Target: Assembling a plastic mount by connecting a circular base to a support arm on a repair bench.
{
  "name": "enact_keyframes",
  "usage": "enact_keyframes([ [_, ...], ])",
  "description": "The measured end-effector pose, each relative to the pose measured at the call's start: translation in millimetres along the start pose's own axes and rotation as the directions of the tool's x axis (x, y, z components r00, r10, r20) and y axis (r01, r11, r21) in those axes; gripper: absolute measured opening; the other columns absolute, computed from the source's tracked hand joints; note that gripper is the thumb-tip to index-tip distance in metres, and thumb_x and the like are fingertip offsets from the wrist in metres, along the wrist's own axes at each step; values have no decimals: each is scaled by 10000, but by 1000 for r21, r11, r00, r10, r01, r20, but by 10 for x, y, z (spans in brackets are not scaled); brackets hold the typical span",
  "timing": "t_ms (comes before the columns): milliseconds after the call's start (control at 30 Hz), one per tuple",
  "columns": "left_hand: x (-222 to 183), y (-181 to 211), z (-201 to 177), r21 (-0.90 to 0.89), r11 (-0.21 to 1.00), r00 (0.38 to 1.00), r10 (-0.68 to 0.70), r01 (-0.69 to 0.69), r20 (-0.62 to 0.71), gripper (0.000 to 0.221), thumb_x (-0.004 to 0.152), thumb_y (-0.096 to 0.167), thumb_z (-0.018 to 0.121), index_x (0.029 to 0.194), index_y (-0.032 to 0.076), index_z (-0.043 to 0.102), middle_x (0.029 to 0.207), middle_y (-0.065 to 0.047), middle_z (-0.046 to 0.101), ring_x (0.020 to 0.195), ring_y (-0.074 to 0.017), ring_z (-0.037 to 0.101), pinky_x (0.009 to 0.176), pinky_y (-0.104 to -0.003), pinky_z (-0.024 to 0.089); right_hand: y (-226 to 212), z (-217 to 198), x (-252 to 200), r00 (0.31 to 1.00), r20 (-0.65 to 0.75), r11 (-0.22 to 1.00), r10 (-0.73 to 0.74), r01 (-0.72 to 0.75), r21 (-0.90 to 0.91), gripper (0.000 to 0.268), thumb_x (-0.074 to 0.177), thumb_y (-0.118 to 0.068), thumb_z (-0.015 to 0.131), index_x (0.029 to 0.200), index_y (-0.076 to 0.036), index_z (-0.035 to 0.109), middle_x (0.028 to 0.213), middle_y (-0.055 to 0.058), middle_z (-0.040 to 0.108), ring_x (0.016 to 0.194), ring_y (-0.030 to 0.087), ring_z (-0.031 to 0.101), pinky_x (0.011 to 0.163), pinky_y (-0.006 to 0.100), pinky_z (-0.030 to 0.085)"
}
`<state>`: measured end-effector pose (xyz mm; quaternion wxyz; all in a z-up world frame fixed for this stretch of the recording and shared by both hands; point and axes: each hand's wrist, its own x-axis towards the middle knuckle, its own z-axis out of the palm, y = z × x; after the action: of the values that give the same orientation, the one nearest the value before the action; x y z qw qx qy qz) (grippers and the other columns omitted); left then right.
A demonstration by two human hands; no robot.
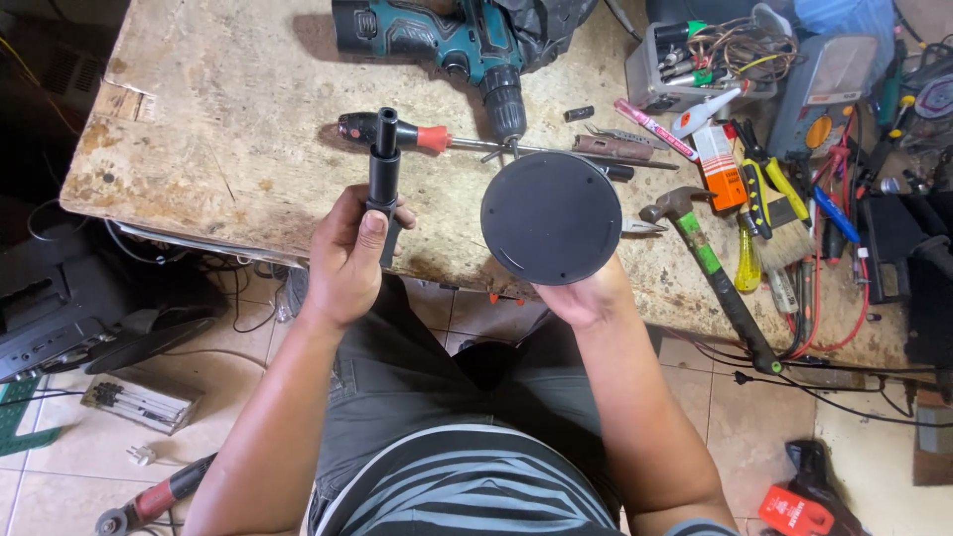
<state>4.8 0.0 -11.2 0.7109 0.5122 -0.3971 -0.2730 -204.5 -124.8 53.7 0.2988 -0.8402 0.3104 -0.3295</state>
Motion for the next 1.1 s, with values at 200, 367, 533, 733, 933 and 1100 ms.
enact_keyframes([
  [200,-14,-4,-6,-14,1000,1000,-9,9,1,298,1096,277,474,1141,23,623,883,-141,717,649,-169,615,585,-268,531,-7,-1,-68,994,44,979,101,-107,173,179,984,-207,736,987,-29,748,867,56,673,878,169,650,882,339,500],
  [367,-19,-19,-2,-26,1000,1000,6,-7,-7,303,1092,283,484,1137,20,628,888,-154,719,657,-188,622,600,-292,549,-49,-11,-112,984,92,939,152,-172,299,152,1004,-157,700,1016,-13,746,892,70,676,910,159,633,889,329,508],
  [533,-11,-21,-28,-22,1000,1000,0,0,1,296,1093,271,480,1125,18,631,872,-136,721,651,-166,615,587,-279,541,-11,-25,-77,968,147,869,201,-246,429,137,1024,-105,664,1045,4,744,918,85,680,942,150,617,895,319,515],
  [733,2,-15,-17,0,1000,999,26,-26,21,296,1091,250,483,1136,-3,631,905,-164,717,726,-201,643,648,-327,578,160,266,-120,941,119,853,-317,337,-399,244,928,-398,782,998,-166,755,866,-34,592,848,187,658,883,355,446],
  [933,-9,-13,-79,186,973,991,128,-133,39,210,1037,210,624,1083,15,688,882,-158,731,712,-233,652,651,-371,562,-47,128,-136,981,40,963,-188,192,-191,341,877,-376,859,1088,-123,770,896,-1,631,905,209,674,937,382,466],
  [1100,34,292,4,437,802,913,359,-408,194,340,940,339,757,1071,27,726,895,-130,673,820,-357,643,784,-424,537,-348,-156,-151,994,57,957,94,-106,272,326,910,-144,815,1217,-65,741,994,79,766,928,160,746,921,327,579],
])
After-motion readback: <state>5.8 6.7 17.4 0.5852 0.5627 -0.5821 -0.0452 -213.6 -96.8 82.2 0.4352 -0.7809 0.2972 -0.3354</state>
